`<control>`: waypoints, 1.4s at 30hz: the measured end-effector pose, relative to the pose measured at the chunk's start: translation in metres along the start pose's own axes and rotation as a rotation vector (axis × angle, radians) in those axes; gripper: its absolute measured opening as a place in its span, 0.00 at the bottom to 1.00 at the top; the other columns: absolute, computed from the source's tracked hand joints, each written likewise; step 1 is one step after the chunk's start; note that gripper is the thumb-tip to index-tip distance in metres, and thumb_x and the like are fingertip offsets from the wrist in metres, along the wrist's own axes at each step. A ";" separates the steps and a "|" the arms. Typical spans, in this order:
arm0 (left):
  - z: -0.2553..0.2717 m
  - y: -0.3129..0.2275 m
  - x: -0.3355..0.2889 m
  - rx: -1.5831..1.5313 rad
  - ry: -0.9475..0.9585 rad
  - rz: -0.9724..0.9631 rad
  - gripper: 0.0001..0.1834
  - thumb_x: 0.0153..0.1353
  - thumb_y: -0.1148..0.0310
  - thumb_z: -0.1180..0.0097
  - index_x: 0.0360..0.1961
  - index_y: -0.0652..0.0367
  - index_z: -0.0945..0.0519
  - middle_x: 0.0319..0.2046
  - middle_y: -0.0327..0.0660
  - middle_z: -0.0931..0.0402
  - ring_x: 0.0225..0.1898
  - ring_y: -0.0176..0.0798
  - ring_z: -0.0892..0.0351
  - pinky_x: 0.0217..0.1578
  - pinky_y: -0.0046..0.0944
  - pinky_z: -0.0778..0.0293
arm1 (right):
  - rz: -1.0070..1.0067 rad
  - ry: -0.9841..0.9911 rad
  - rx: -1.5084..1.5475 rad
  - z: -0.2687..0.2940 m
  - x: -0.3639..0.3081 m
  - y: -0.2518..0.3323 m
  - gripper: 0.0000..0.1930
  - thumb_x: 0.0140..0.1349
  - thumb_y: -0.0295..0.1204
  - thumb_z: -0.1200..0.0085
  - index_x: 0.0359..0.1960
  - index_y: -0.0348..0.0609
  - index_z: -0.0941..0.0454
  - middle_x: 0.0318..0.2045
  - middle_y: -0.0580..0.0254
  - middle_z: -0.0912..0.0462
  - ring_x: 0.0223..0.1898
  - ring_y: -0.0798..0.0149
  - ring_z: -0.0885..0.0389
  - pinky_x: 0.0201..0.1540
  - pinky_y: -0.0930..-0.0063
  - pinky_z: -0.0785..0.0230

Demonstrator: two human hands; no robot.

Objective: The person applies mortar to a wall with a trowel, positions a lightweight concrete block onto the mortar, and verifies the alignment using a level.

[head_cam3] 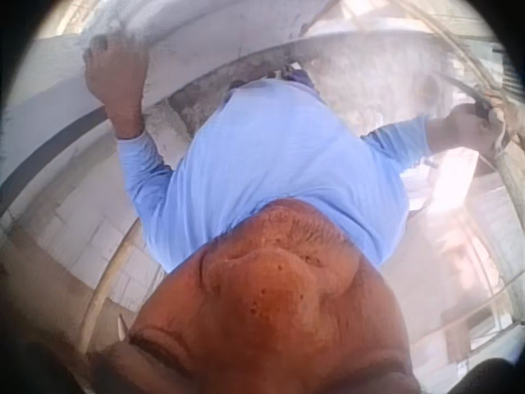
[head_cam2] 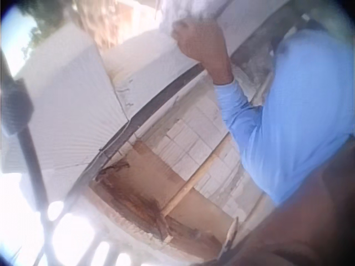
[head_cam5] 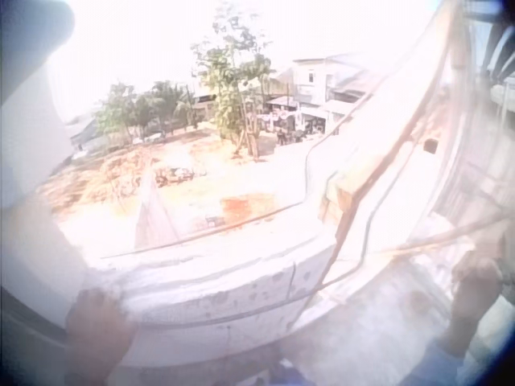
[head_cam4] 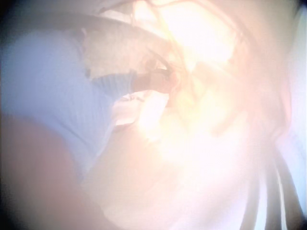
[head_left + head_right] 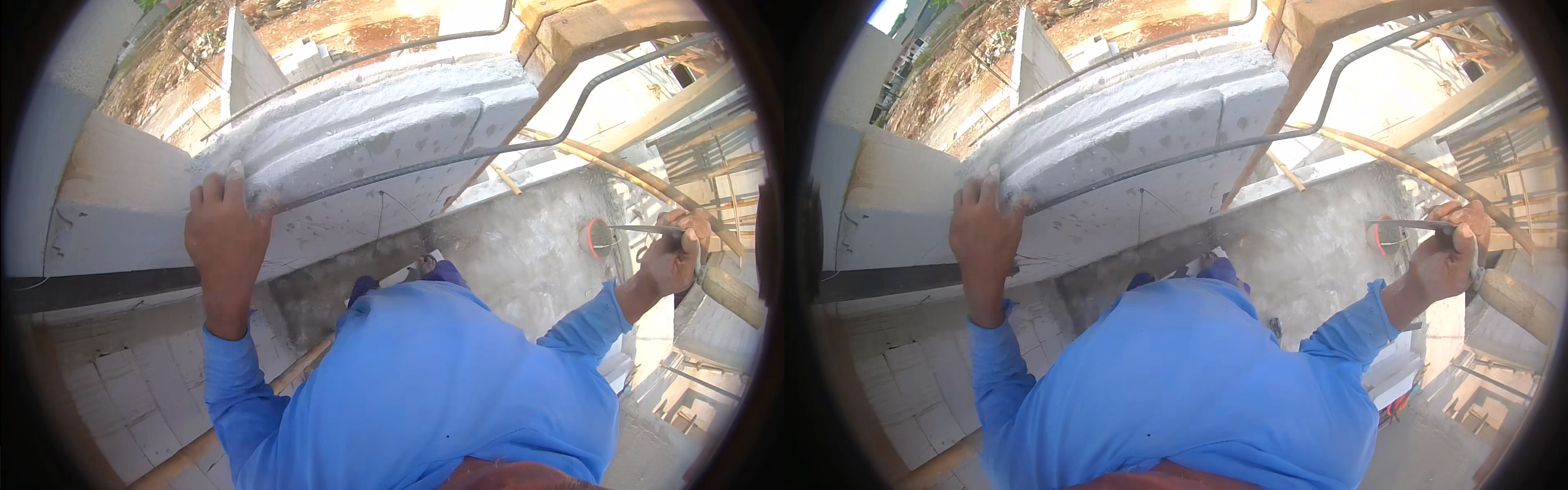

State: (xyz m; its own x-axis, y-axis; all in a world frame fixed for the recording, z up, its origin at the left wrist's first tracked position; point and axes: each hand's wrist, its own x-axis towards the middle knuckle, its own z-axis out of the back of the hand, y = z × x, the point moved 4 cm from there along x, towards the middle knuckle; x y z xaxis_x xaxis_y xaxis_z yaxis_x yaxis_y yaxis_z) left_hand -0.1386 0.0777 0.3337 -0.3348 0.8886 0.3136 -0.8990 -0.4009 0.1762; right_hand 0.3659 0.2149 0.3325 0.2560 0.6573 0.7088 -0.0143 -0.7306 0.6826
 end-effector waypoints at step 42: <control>0.070 -0.166 0.118 -0.142 0.283 -0.620 0.27 0.50 0.50 0.33 0.42 0.62 0.17 0.34 0.49 0.21 0.36 0.47 0.22 0.35 0.48 0.26 | -0.337 0.128 -0.349 -0.016 -0.056 -0.068 0.02 0.48 0.21 0.52 0.25 0.39 0.30 0.26 0.65 0.31 0.31 0.68 0.32 0.38 0.77 0.38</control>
State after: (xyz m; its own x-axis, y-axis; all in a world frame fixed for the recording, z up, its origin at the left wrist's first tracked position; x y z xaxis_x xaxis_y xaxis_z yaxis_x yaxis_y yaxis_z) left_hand -0.0091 0.2335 0.4063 0.2092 0.9757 -0.0646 -0.9698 0.2155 0.1143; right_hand 0.3366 0.2307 0.2488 0.1816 0.8795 0.4399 -0.2791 -0.3828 0.8807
